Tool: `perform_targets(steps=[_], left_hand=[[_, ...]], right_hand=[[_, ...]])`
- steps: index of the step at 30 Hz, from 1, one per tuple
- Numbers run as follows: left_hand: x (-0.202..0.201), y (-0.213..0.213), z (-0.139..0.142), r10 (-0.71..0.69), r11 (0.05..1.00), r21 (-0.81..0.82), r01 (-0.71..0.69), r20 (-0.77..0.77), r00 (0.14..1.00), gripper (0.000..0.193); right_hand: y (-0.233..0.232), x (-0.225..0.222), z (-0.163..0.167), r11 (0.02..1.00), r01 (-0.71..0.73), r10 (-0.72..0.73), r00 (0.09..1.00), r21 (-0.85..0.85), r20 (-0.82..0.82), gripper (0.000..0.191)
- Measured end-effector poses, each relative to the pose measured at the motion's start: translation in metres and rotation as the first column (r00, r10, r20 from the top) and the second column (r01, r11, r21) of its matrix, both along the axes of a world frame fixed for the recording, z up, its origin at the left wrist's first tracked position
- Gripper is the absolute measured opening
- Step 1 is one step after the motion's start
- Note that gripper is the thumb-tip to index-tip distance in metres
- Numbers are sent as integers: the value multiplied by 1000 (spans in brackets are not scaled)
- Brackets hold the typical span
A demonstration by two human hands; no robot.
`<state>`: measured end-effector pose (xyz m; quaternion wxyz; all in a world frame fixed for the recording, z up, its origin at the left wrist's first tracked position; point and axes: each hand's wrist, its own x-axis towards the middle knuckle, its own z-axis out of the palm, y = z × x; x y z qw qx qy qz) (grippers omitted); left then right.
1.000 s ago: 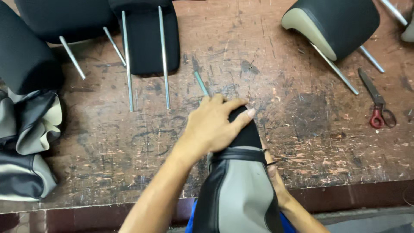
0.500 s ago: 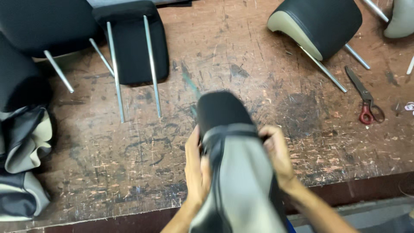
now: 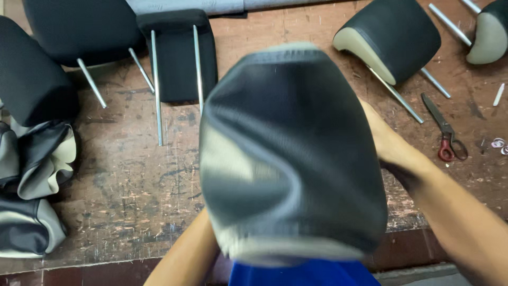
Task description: The person fits leather covers onto foam car headrests. They stretch a cover over each foam pad, insert the metal support rods through the cover's openings, and tuck the cover edges around the pad before setting the finished headrest on the table and picking up the next one.
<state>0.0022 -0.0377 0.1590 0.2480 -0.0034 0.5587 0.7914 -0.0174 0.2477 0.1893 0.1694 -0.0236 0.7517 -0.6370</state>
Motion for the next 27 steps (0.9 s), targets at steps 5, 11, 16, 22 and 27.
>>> perform_targets(steps=[5,11,16,22,27], left_hand=[[3,8,-9,-18,1000,5,18,75,997,59],[-13,7,4,53,932,-350,-91,-115,992,61],[-37,-13,23,-76,981,-185,57,-99,992,70],[-47,-46,36,-386,912,-264,315,-291,875,64],[-41,-81,12,-331,943,-161,291,-357,874,55]], right_hand=[[0,0,-5,1000,-14,15,999,-16,34,44],[13,-3,7,998,-37,41,995,-43,91,50],[-17,-6,5,998,-47,43,994,34,98,55],[-78,21,12,990,-112,106,992,85,67,59],[-117,20,23,955,-102,136,985,278,-108,56]])
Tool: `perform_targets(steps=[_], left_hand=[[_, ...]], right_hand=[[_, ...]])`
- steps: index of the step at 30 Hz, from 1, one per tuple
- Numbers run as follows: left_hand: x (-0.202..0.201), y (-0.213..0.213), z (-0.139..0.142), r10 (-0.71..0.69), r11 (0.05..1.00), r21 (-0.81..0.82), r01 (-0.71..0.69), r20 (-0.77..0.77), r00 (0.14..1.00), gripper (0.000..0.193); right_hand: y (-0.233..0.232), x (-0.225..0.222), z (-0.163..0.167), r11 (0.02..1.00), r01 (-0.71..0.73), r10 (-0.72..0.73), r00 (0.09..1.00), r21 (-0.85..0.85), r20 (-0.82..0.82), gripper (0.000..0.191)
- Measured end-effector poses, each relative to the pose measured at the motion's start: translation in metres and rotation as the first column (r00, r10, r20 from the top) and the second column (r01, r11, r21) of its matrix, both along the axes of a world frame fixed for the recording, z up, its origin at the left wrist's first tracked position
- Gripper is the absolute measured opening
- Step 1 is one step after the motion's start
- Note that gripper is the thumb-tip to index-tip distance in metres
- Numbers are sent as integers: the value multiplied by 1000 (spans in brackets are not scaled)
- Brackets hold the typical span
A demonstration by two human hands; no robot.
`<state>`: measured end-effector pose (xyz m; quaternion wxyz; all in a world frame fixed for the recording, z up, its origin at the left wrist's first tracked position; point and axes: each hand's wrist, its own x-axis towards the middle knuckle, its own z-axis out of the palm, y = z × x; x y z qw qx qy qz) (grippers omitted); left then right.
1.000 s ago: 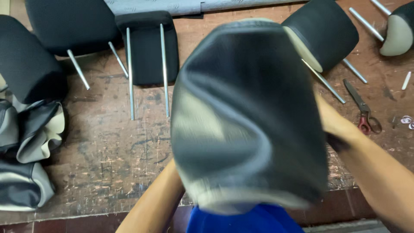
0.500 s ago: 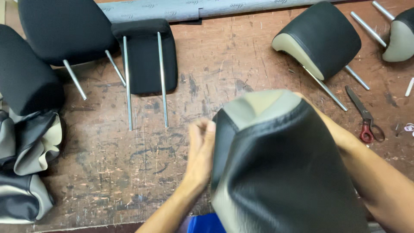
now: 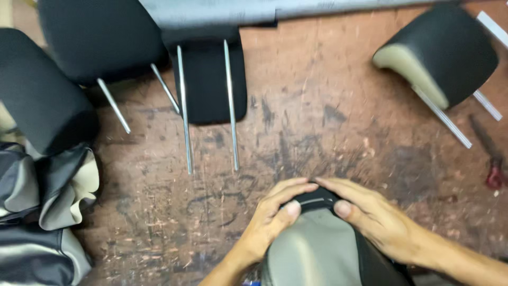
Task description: The person fits leather covers onto foam car headrests. They stretch a cover over each foam pad, insert the metal support rods through the cover's openings, and tuck the cover edges around the pad before setting the finished headrest on the table and picking up the next one.
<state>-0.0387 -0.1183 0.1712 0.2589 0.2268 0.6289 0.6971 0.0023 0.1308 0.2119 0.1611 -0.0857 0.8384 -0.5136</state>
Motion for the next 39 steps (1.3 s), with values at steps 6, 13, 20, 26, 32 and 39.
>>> perform_targets(steps=[6,13,20,26,32,39], left_hand=[[11,-20,-28,134,990,42,-134,11,991,50],[6,-39,-34,44,999,-2,-44,45,998,55],[-31,-43,-20,-301,947,-28,320,269,915,84],[-27,-28,-8,-267,942,-111,317,324,908,84],[-5,-6,-81,165,985,-109,-130,430,888,68],[131,35,-230,380,677,-140,-723,908,180,50]], right_hand=[[-43,-28,5,977,-21,-15,986,214,164,46],[-39,-13,-21,967,25,-56,991,253,119,42],[42,134,-87,932,304,-205,892,-199,403,79],[25,258,-187,206,979,-587,126,-3,800,89],[92,149,-161,240,969,-645,111,63,756,89],[126,89,-6,924,280,-193,929,-259,315,95]])
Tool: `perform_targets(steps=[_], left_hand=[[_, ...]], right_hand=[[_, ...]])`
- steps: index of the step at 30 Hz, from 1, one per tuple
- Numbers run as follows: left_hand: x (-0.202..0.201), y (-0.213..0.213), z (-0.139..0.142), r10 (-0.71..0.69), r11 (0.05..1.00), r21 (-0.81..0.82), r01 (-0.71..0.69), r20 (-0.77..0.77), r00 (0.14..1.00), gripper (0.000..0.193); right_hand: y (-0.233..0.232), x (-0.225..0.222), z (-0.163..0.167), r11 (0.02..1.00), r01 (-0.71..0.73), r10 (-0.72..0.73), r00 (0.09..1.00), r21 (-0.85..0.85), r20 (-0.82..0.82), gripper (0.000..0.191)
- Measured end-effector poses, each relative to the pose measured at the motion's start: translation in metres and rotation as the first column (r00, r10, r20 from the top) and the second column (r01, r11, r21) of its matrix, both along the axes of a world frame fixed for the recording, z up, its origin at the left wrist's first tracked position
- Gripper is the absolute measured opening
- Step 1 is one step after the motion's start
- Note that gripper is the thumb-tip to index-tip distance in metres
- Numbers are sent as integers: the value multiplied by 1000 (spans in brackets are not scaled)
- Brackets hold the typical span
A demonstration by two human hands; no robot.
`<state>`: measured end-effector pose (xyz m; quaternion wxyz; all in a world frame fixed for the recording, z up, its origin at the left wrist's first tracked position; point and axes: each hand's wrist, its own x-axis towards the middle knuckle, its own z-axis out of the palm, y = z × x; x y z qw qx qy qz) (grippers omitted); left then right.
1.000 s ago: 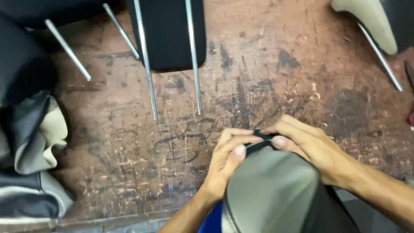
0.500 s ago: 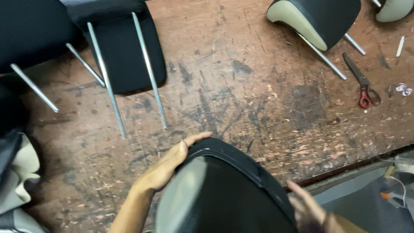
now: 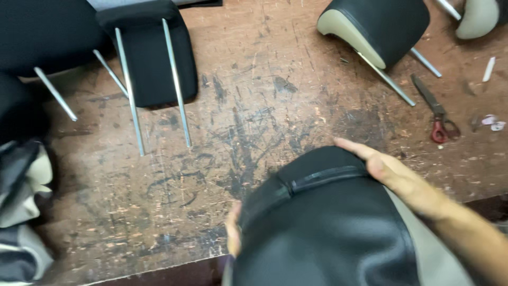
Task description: The person fits leather covers onto foam car headrests. They stretch a cover over each foam pad, insert the metal support rods through the cover's openings, and tuck the cover edges around the pad before setting the finished headrest on the table and picking up the next one.
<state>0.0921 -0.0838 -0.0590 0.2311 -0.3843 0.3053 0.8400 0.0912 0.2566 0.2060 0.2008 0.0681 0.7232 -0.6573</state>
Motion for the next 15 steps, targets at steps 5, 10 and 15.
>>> perform_targets(steps=[5,10,15], left_hand=[[42,5,28,-539,714,-675,185,-361,761,57],[-9,-6,205,-811,584,-684,436,-483,328,106],[-78,51,279,-921,362,-849,384,-390,6,110]], right_hand=[[-3,-27,22,981,-191,193,975,-31,113,82],[-28,-23,23,952,-241,244,970,190,10,87],[-42,-34,27,856,-296,346,937,424,-44,89]])
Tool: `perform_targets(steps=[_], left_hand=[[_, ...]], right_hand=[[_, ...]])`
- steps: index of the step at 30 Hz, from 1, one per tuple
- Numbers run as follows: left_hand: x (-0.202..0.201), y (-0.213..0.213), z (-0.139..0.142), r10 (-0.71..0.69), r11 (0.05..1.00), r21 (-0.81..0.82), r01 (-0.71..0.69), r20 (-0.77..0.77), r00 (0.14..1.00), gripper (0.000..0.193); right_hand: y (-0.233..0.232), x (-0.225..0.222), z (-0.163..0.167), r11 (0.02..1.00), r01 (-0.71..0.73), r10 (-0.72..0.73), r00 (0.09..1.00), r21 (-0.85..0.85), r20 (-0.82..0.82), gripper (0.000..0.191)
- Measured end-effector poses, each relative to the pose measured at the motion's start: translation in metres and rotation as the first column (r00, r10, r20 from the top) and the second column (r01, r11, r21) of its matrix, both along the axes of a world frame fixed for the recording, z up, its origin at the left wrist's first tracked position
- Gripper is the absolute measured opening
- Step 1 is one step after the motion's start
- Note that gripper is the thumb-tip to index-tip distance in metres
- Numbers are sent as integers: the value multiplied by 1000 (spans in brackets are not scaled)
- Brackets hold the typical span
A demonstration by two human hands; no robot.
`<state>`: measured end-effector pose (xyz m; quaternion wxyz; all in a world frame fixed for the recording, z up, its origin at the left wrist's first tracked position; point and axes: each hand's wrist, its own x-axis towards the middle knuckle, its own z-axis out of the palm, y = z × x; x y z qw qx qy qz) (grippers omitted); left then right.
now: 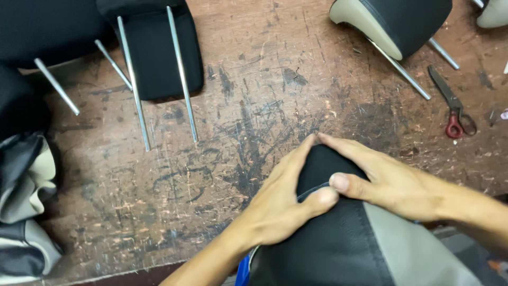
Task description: The person fits leather covers onto foam car headrests. They stretch a cover over each foam pad, insert the metal support rods through the cover's openings, and tuck the cover edges around the pad before setting the finished headrest on the table and picking up the next one.
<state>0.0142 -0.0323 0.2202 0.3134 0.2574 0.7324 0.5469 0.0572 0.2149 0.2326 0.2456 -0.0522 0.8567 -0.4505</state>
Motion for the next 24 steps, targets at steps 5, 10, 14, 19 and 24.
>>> perform_targets(steps=[5,10,14,19,24], left_hand=[[-17,1,-5,-2,998,62,-5,108,994,109],[-25,-8,-32,127,985,90,-145,181,975,89],[-30,-7,-49,171,982,38,-184,233,957,69],[-42,-30,-58,75,971,197,-136,287,955,66],[-53,-64,-68,139,947,225,-229,357,924,72]], right_hand=[[-19,-17,4,985,104,-109,994,139,23,83],[-38,-37,-3,956,131,-136,991,263,0,71],[-50,-55,-11,854,126,-281,928,505,244,52],[-55,-82,-17,955,214,-250,954,206,166,58],[-44,-28,-19,648,481,-339,877,-591,341,92]])
